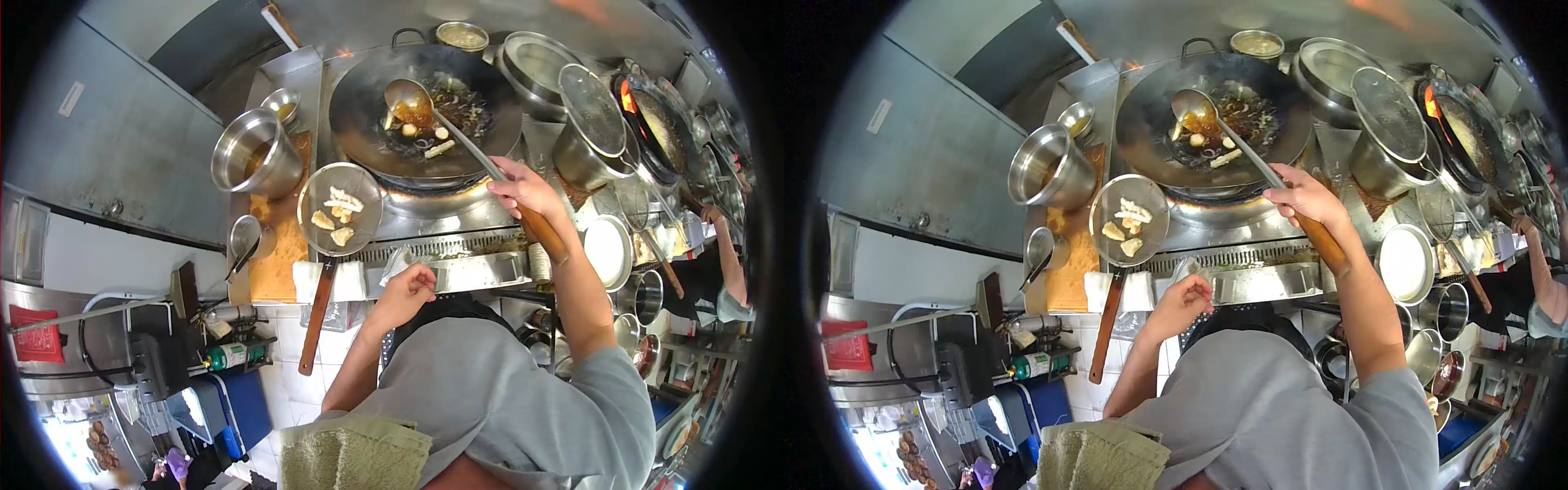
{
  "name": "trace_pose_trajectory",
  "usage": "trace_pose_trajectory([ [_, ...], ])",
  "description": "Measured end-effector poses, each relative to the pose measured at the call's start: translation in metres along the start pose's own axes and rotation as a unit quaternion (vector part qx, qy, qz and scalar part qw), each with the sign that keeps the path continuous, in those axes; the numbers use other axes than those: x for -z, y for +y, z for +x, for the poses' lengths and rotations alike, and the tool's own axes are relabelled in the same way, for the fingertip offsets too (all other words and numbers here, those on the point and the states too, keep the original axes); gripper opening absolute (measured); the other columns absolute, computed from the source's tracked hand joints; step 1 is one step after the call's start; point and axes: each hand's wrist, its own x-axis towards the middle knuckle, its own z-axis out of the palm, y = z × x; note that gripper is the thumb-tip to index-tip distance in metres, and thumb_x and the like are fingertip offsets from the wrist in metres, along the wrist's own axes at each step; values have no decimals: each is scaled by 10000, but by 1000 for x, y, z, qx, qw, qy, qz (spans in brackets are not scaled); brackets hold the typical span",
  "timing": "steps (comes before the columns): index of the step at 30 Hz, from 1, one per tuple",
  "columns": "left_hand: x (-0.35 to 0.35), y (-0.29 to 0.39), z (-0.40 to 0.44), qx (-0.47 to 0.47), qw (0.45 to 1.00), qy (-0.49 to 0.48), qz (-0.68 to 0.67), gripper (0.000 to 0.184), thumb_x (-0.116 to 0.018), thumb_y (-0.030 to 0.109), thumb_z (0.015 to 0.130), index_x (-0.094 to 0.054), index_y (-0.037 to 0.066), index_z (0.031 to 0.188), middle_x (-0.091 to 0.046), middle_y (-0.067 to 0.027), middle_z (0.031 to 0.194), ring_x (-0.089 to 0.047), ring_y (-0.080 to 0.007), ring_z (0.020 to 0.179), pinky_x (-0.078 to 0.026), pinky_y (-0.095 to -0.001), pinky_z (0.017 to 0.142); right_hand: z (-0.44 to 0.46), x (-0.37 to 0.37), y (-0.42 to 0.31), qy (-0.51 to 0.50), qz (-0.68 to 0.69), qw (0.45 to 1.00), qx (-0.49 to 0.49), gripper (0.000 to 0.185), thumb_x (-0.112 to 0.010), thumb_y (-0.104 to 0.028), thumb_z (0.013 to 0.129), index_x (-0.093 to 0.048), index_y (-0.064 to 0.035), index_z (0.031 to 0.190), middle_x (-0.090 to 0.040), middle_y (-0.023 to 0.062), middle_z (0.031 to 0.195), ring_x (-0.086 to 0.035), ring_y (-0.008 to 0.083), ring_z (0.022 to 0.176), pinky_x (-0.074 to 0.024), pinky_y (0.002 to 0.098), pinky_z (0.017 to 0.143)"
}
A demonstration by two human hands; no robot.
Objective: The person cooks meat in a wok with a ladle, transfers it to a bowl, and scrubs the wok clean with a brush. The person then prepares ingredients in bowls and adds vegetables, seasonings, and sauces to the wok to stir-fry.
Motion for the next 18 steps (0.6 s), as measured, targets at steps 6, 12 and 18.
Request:
trace_pose_trajectory([
  [6, -7, -3, 3, -27, 998, 8, 50, 111, -628, 75, 892, -526, 37, 870, -538, -1, 759, -568, -80, 671, -481, -240, 605, 12, 0, 6, 154, -115, 981, 33, 655, -618, -101, 848, -316, 33, 1413, -476, 18, 636, -453, 106, 474, -402, 283, 397],
  [12, -29, 19, 8, -5, 989, -60, 134, 447, -561, 339, 971, -444, 79, 626, -441, 36, 537, -454, -54, 480, -361, -241, 443, 0, -5, -1, 74, -23, 997, 3, 615, -608, -87, 857, -354, 15, 1407, -452, -1, 598, -428, 90, 444, -370, 260, 384],
  [18, -37, 4, 10, -46, 975, -59, 208, 466, -607, 325, 941, -452, 59, 591, -417, 39, 516, -442, -47, 505, -351, -246, 462, -10, -14, 4, 107, -167, 980, 32, 680, -604, -94, 816, -330, 26, 1427, -546, 65, 645, -519, 165, 507, -434, 311, 471],
])
